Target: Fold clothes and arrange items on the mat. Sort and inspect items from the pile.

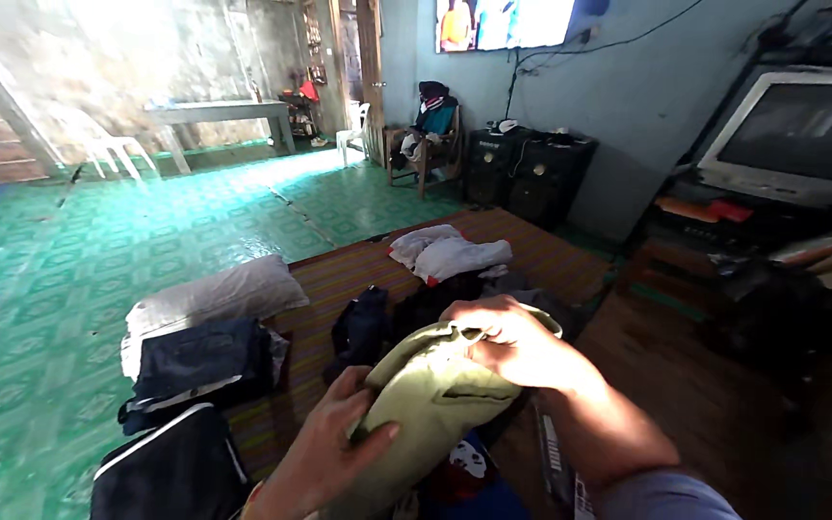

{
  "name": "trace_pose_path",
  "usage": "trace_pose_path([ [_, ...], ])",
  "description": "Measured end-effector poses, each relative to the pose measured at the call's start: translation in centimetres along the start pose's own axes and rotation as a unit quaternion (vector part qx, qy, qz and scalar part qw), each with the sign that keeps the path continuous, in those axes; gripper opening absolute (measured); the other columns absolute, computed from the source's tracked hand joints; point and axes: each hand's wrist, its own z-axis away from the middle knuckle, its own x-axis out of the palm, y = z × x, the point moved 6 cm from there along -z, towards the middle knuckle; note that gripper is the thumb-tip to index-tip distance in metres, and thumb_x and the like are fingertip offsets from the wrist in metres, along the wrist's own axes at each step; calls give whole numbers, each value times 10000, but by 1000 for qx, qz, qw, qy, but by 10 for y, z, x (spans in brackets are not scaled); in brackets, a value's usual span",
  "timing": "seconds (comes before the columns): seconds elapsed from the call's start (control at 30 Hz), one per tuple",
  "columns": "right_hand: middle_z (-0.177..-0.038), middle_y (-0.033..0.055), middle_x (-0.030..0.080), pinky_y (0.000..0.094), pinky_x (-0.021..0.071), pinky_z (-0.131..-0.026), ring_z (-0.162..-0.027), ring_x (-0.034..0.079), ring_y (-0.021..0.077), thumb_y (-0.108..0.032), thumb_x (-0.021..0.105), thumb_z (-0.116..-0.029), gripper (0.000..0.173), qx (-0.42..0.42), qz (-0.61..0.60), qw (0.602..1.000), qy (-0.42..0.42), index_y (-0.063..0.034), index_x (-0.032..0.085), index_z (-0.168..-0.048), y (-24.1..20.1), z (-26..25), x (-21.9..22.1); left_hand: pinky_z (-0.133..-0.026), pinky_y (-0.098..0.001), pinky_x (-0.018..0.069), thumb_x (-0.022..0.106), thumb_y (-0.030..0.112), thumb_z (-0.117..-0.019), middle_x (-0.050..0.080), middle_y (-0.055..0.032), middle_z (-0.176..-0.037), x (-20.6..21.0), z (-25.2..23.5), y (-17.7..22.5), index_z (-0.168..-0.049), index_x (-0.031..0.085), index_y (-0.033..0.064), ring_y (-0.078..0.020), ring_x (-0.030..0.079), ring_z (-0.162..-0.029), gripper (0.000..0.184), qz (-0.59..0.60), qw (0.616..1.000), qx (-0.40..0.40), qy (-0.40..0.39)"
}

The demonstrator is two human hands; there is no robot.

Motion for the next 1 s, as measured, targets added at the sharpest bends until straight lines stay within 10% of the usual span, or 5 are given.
trace_pose_path([
  [0.27, -893, -35, 708, 205, 568, -745, -842, 656, -9, -181, 657, -984, 118, -34, -22, 999, 36, -77, 710, -1002, -20, 1, -35, -865, -157, 504, 696, 289, -977, 602, 39, -1045, -16, 6, 20, -901, 675, 154, -16, 572, -1027, 156, 54, 988, 108, 95],
  [0.43, -912, -40, 691, 160, 553, -780, -868, 639, -29, -134, 644, -991, 88, -75, -81, 994, 25, -59, 677, -1022, -38, 3, -48, -1230, -481, 331, 730, 459, -924, 342, -81, -1639, -10, 6, 23, -1036, 720, 210, -277, 266, -1538, 273, 50, 992, 108, 36],
  [0.63, -962, -73, 698, 142, 544, -827, -923, 635, -48, -124, 640, -997, 102, -104, -80, 991, 26, -88, 686, -1081, -57, 12, -70, -1040, -321, 540, 766, 351, -920, 613, -74, -1374, 14, 32, 13, -1117, 757, 143, -105, 588, -1259, 286, 123, 987, 62, -83],
  [0.87, -1020, -135, 702, 121, 540, -821, -935, 633, -73, -153, 650, -1003, 151, -118, -93, 988, 38, -153, 699, -1145, -68, 17, -94, -1040, -485, 512, 809, 269, -864, 650, -228, -1258, 42, 60, 0, -1013, 760, 1, -308, 616, -1209, 311, 90, 982, 4, -166],
  [1.0, -990, -156, 701, 115, 548, -791, -898, 636, -82, -183, 663, -989, 140, -100, -70, 992, 39, -182, 709, -1121, -62, 17, -103, -962, -538, 552, 795, 256, -876, 701, -178, -1169, 51, 81, -34, -945, 762, 7, -316, 675, -1101, 261, 17, 977, -83, -194],
])
